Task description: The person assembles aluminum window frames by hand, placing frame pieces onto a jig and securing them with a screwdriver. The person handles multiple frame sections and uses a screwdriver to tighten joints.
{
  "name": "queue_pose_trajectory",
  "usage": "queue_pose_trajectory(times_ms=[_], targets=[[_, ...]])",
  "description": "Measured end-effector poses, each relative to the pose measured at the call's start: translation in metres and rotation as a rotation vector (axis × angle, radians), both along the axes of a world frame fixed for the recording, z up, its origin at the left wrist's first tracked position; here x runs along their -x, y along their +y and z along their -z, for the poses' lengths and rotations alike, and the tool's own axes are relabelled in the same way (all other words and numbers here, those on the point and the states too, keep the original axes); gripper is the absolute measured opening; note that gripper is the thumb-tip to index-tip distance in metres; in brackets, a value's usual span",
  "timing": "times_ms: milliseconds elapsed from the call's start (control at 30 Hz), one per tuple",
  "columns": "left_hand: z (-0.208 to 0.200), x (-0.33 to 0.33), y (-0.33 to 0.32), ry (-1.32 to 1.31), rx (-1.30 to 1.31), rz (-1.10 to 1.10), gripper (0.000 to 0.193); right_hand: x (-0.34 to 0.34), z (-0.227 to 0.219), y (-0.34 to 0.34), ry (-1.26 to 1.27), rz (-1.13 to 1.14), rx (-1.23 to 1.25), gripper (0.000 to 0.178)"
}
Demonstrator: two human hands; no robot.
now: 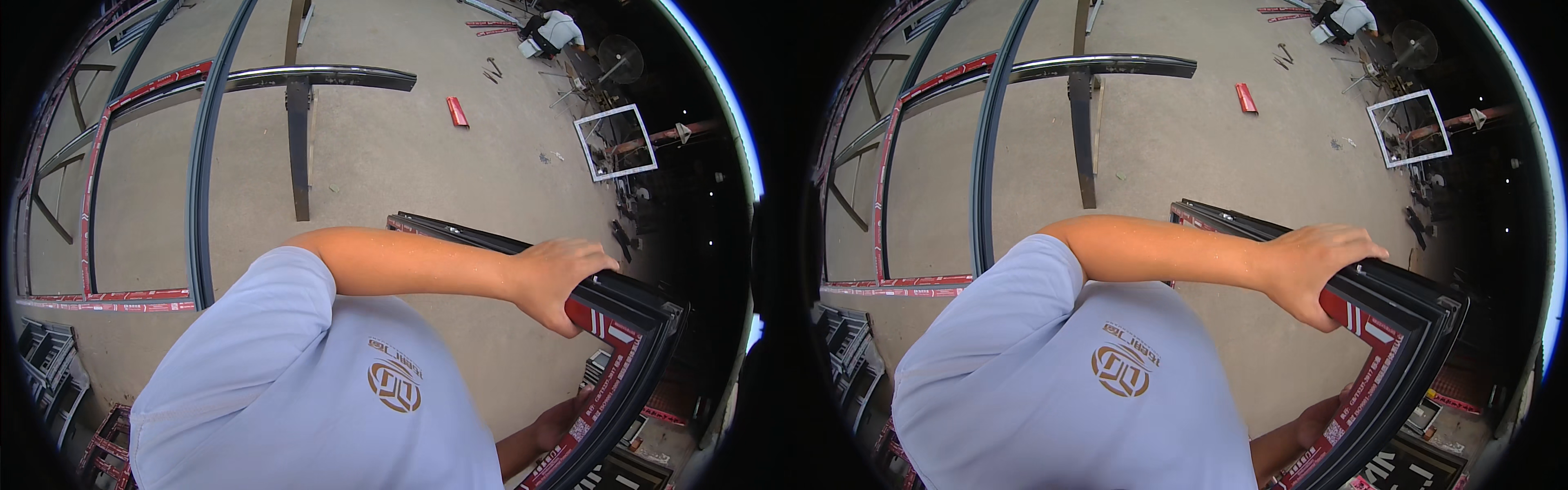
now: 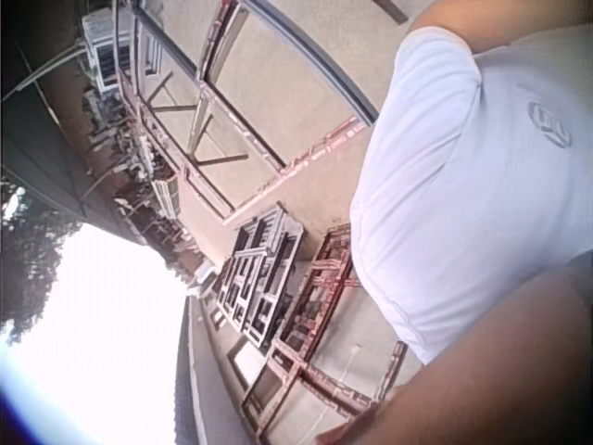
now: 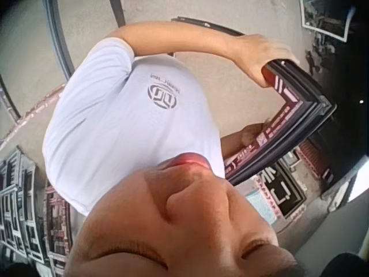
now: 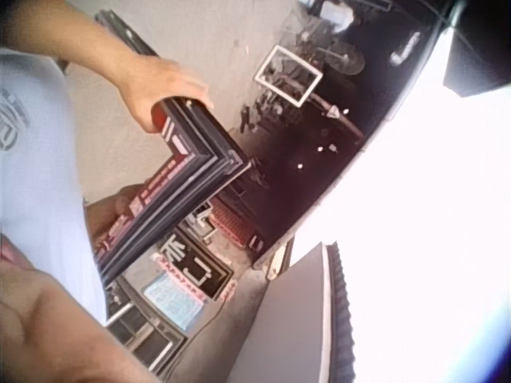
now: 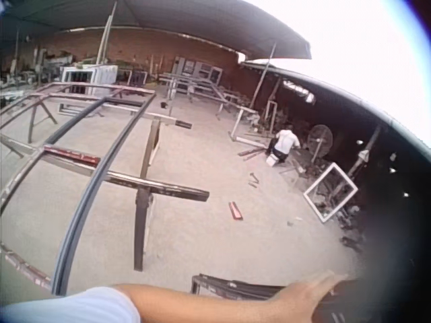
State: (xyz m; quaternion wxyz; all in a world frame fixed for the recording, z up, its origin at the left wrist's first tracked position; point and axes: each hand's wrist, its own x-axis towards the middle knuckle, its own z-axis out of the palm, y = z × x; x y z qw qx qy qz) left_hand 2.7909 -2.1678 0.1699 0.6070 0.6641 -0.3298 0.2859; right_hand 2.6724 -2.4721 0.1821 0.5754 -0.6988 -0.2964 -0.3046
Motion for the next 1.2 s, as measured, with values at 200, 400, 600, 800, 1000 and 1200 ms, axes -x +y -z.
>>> queue_pose_trajectory(times_ms=[200, 400, 600, 800, 1000, 1200], targets=[[0.075, -0.076, 0.042, 0.258, -0.3, -0.24, 0.103, -0.106, -0.017, -0.004, -0.007, 0.071, 0.042, 0.073], [0.201, -0.155, 0.098, 0.861, -0.336, -0.302, 0.094, -0.21, -0.037, -0.005, 0.075, 0.142, -0.164, 0.075], [0.31, -0.235, 0.121, 1.542, 0.019, 0.136, 0.102, -0.318, -0.08, 0.034, 0.024, 0.074, -0.139, 0.075], [0.331, -0.335, 0.078, 1.925, 0.839, 0.506, 0.128, -0.386, -0.125, 0.053, -0.15, -0.039, -0.21, 0.04], [0.277, -0.444, 0.042, 1.489, 1.324, 0.727, 0.052, -0.445, -0.147, 0.014, -0.181, -0.129, -0.341, 0.039], [0.222, -0.537, 0.058, 1.327, 1.181, 0.627, 0.05, -0.531, -0.114, -0.077, -0.353, -0.562, -1.021, 0.044]])
